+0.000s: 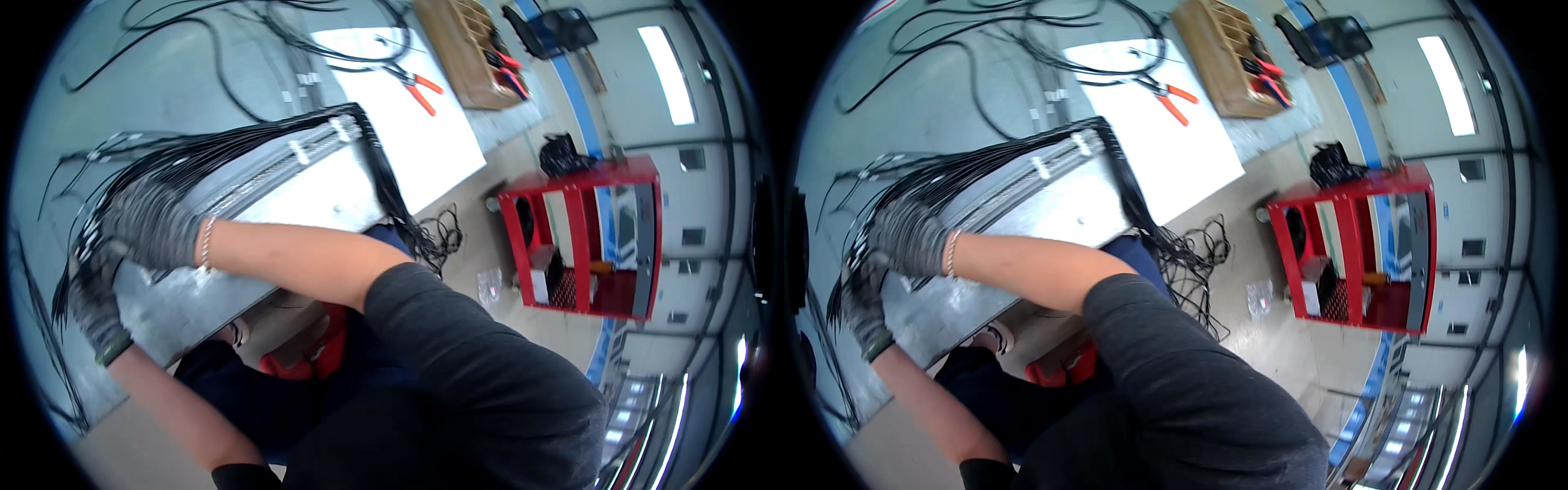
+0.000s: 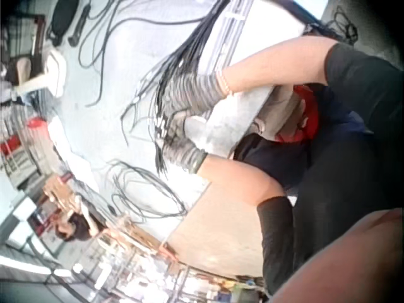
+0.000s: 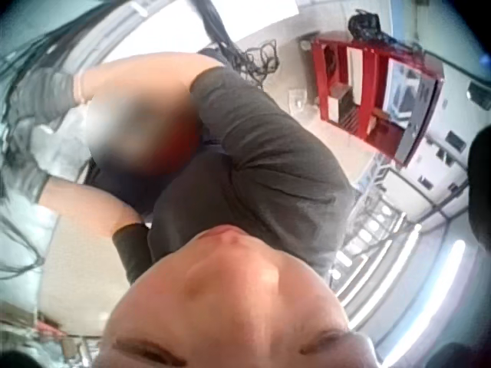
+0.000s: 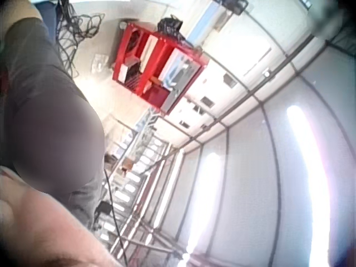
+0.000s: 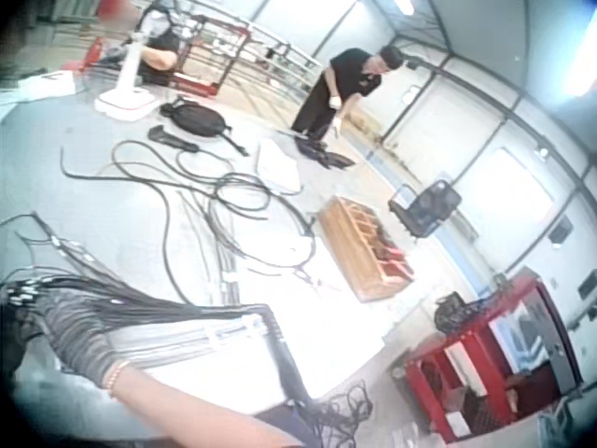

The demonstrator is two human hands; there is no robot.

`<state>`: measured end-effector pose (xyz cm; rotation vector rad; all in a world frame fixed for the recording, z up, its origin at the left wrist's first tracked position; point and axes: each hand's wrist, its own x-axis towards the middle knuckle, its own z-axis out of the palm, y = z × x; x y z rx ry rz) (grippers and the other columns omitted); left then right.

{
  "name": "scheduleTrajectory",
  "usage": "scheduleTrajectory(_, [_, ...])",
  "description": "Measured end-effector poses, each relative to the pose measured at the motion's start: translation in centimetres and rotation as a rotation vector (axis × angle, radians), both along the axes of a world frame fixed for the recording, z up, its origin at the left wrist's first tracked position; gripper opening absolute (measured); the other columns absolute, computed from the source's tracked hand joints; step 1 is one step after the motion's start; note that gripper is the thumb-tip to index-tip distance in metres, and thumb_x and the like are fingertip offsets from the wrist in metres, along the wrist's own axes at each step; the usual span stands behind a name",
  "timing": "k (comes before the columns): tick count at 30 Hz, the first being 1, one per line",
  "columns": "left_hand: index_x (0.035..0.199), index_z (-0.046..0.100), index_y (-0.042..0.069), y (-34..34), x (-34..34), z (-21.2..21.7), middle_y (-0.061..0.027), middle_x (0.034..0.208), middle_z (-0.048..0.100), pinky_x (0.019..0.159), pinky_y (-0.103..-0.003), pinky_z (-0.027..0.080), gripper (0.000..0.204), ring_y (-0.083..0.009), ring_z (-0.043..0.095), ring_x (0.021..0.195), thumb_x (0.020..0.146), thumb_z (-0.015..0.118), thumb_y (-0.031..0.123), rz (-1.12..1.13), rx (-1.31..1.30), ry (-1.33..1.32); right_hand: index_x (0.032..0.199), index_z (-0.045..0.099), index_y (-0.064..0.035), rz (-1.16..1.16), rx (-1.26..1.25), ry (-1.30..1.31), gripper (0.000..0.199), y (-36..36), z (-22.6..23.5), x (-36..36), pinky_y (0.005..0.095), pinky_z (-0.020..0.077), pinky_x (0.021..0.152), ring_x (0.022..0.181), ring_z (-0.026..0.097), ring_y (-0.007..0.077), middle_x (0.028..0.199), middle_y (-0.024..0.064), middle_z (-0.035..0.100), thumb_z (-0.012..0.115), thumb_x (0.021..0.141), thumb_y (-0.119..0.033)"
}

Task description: The person organizes a bundle of black wires on a metal workbench. They gather the wires, align them, and use a red-handled wire stripper to trim or adjust the ends. The person then arranges the wires into a terminal block, ensuring they are neatly aligned and secured.

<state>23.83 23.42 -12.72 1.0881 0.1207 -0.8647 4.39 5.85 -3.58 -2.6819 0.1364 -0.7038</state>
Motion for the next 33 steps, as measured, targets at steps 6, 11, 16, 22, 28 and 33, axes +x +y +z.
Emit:
scheduleTrajectory(6, [0.111,0.061,-0.001,0.9,2.9,-2.0,-0.0162,0.105,0.063,0.095,-0.038,0.048,0.028,-0.0244,0.058,0.102,0.094,0.056,0.02,0.213,0.083,0.033,0.098,0.067,-0.0109,-0.06,-0.095,0.127,0.027,0.7,-1.7,-0.5,0.0423,0.0418,0.083,0.093,0.058,0.0246,0.095,0.0069,0.064,0.057,0.081,-0.03])
scheduleTrajectory(11, [0.113,0.057,-0.005,2.2,5.6,-3.1,-0.0184,0.107,0.061,0.097,-0.043,0.048,0.026,-0.0296,0.056,0.105,0.093,0.055,0.012,0.329,0.044,0.124,0.098,0.069,-0.0124,-0.079,-0.054,0.181,0.03,0.9,-1.0,0.7,0.0411,0.0454,0.082,0.098,0.06,0.0253,0.101,0.0063,0.065,0.062,0.075,-0.031])
scheduleTrajectory(16, [0.111,0.055,-0.008,1.3,6.3,-3.3,-0.0212,0.105,0.06,0.094,-0.044,0.05,0.026,-0.0305,0.057,0.105,0.095,0.05,0.011,0.387,0.025,0.104,0.093,0.07,-0.0131,-0.069,0.065,0.233,0.029,0.7,-2.1,2.3,0.0418,0.0481,0.081,0.094,0.064,0.026,0.096,0.009,0.068,0.066,0.075,-0.035])
scheduleTrajectory(22, [0.112,0.054,-0.008,1.2,5.3,-4.0,-0.0217,0.111,0.058,0.095,-0.041,0.049,0.026,-0.0292,0.056,0.107,0.094,0.051,0.01,0.359,0.046,0.088,0.093,0.071,-0.0133,0.05,0.133,0.367,0.032,-0.4,-0.4,0.5,0.0406,0.0508,0.075,0.091,0.065,0.026,0.092,0.008,0.069,0.068,0.072,-0.037])
scheduleTrajectory(28, [0.118,0.052,-0.007,1.7,5.8,-5.4,-0.0198,0.116,0.058,0.101,-0.041,0.044,0.029,-0.0289,0.055,0.11,0.095,0.047,0.011,0.441,0.025,0.123,0.091,0.072,-0.0143,0.042,0.017,0.317,0.03,0.3,-2.3,1.5,0.0415,0.0501,0.074,0.091,0.065,0.0257,0.09,0.007,0.07,0.065,0.073,-0.038])
scheduleTrajectory(33, [0.122,0.052,-0.006,4.7,7.4,-6.9,-0.0174,0.128,0.055,0.105,-0.04,0.041,0.032,-0.0264,0.051,0.12,0.096,0.041,0.01,0.438,0.011,0.101,0.094,0.072,-0.013,0.046,-0.033,0.286,0.035,1.3,-2.9,2.3,0.0426,0.0489,0.073,0.087,0.065,0.0241,0.088,0.0058,0.069,0.062,0.075,-0.041])
